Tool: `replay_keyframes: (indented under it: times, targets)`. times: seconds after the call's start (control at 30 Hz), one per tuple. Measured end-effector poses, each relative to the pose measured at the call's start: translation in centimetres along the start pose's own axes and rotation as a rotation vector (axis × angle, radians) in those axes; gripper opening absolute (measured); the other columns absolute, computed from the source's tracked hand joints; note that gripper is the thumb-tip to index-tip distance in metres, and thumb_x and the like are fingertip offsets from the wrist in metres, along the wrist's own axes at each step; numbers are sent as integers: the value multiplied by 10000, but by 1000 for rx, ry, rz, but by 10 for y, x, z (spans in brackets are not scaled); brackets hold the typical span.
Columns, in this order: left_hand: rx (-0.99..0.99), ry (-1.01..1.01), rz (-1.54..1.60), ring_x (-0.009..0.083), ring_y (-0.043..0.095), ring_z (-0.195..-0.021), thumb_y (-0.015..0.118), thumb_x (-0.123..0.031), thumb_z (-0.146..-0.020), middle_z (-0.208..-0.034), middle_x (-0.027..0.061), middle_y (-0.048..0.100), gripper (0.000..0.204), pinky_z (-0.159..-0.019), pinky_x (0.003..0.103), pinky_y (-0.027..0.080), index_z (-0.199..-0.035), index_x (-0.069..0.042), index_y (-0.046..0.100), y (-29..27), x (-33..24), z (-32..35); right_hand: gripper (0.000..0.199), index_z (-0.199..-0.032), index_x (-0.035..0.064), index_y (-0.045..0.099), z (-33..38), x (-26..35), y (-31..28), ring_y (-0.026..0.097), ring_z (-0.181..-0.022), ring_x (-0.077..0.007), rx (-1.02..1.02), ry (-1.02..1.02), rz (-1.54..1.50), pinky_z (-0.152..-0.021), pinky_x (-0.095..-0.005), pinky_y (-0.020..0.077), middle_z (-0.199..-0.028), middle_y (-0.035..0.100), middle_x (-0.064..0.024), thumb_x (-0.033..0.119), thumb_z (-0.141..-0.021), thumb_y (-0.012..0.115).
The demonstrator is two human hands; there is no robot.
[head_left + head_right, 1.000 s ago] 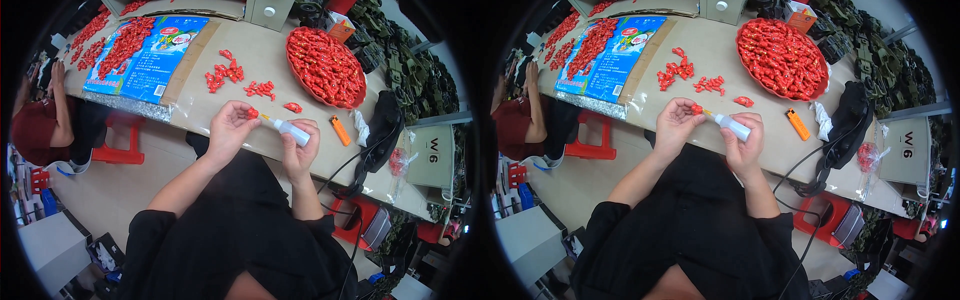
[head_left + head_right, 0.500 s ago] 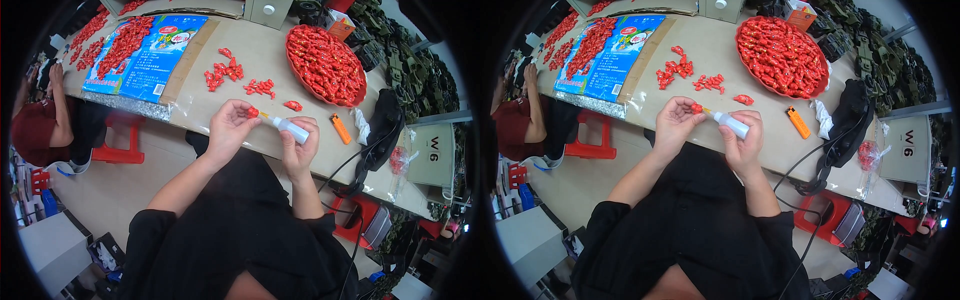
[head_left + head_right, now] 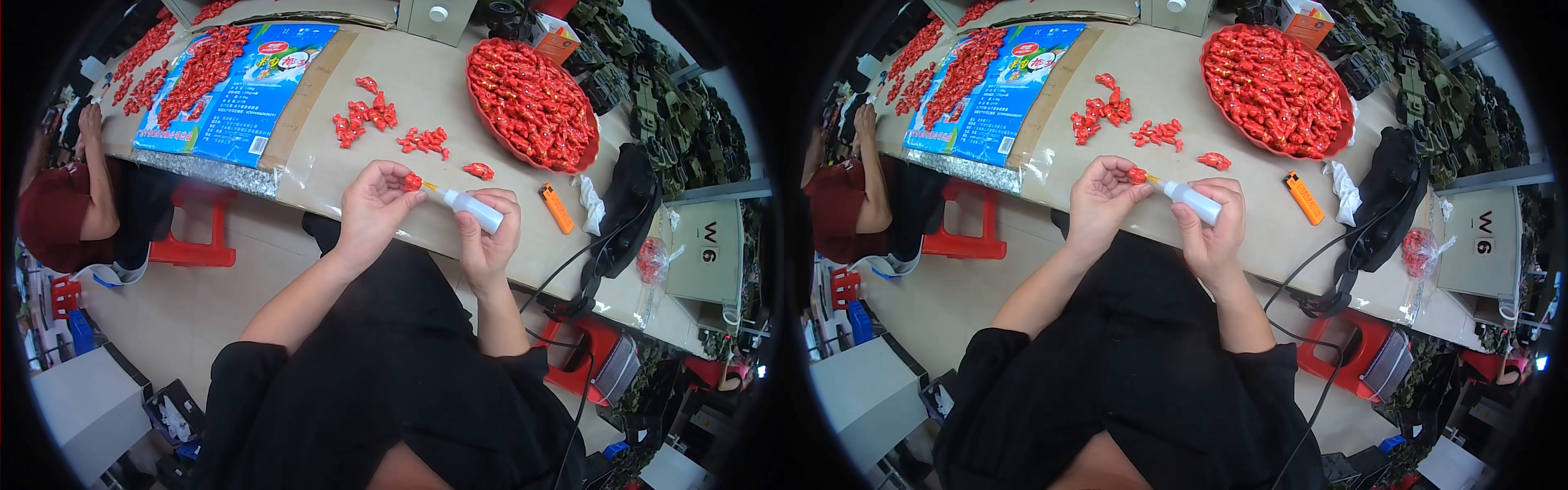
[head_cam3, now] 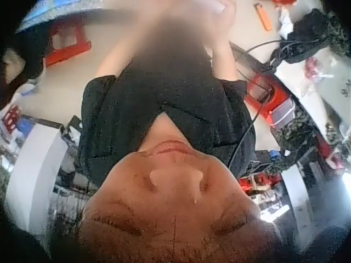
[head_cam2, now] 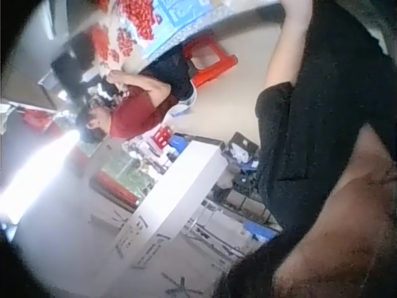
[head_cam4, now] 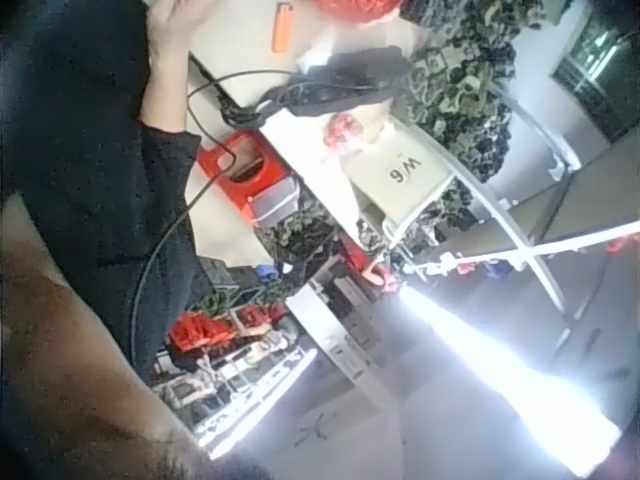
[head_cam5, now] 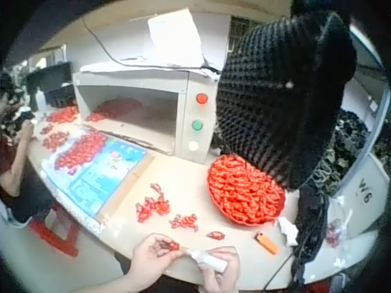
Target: The person assembles small red plastic components by hand, joining them together with glue from a glue bottle.
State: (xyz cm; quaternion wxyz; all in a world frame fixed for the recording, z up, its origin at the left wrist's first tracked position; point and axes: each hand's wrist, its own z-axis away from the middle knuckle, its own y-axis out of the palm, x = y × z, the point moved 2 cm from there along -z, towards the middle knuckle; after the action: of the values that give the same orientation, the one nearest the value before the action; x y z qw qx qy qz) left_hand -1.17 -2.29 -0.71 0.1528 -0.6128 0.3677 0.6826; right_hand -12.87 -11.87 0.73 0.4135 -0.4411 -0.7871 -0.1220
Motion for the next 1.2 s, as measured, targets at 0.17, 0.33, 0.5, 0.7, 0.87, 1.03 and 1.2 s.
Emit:
replay_keyframes:
  times: [0.17, 0.33, 0.5, 0.7, 0.87, 1.03, 1.2]
  targets:
    - [3, -3, 3, 103, 554, -783, 594, 90, -719, -859, 69, 529, 251, -728, 210, 473, -911, 13, 451, 0, 0, 0, 243, -931, -9, 436, 0, 1, 0, 493, -715, -169, -1, 10, -1, -603, -250, 422, -869, 480, -132, 76, -771, 599]
    - [2, 10, 25, 101, 551, -790, 592, 87, -722, -862, 68, 529, 247, -734, 211, 469, -912, 13, 451, 0, 0, -1, 241, -922, -10, 434, -2, 1, -1, 495, -709, -168, -18, 10, -3, -596, -246, 423, -861, 479, -132, 77, -771, 600]
    - [8, 15, 31, 99, 548, -795, 588, 86, -726, -866, 69, 532, 244, -735, 208, 464, -914, 8, 456, -1, -1, 1, 240, -918, -13, 431, 0, 2, -1, 496, -709, -167, -9, 6, -5, -600, -246, 424, -856, 476, -131, 78, -772, 600]
    - [78, 1, 14, 87, 521, -829, 545, 41, -776, -890, 54, 538, 284, -756, 223, 444, -1046, 18, 464, -3, -4, 0, 227, -939, -1, 418, 0, 0, -2, 501, -710, -142, -71, 187, -232, -629, -240, 422, -887, 476, -108, 105, -803, 567]
    - [216, -53, -49, 83, 490, -838, 481, -20, -831, -901, 44, 538, 326, -762, 228, 416, -1153, 8, 440, -11, -7, -4, 221, -961, 21, 428, -6, 0, -1, 502, -691, -121, -127, 380, -520, -612, -230, 406, -911, 499, -85, 132, -817, 553]
    - [240, -105, 239, 98, 468, -780, 452, -81, -861, -907, 57, 530, 217, -691, 216, 378, -1051, 21, 477, -18, -4, -7, 226, -966, 19, 416, -11, 2, 2, 505, -704, -105, -106, 457, -655, -645, -227, 420, -860, 516, -75, 124, -820, 553]
    - [280, -155, 311, 95, 446, -731, 406, -142, -890, -824, 42, 512, 212, -658, 218, 365, -999, 19, 490, -23, -4, -9, 204, -942, 20, 424, -12, 2, 5, 498, -702, -113, -83, 368, -580, -624, -224, 409, -884, 494, -80, 125, -820, 549]
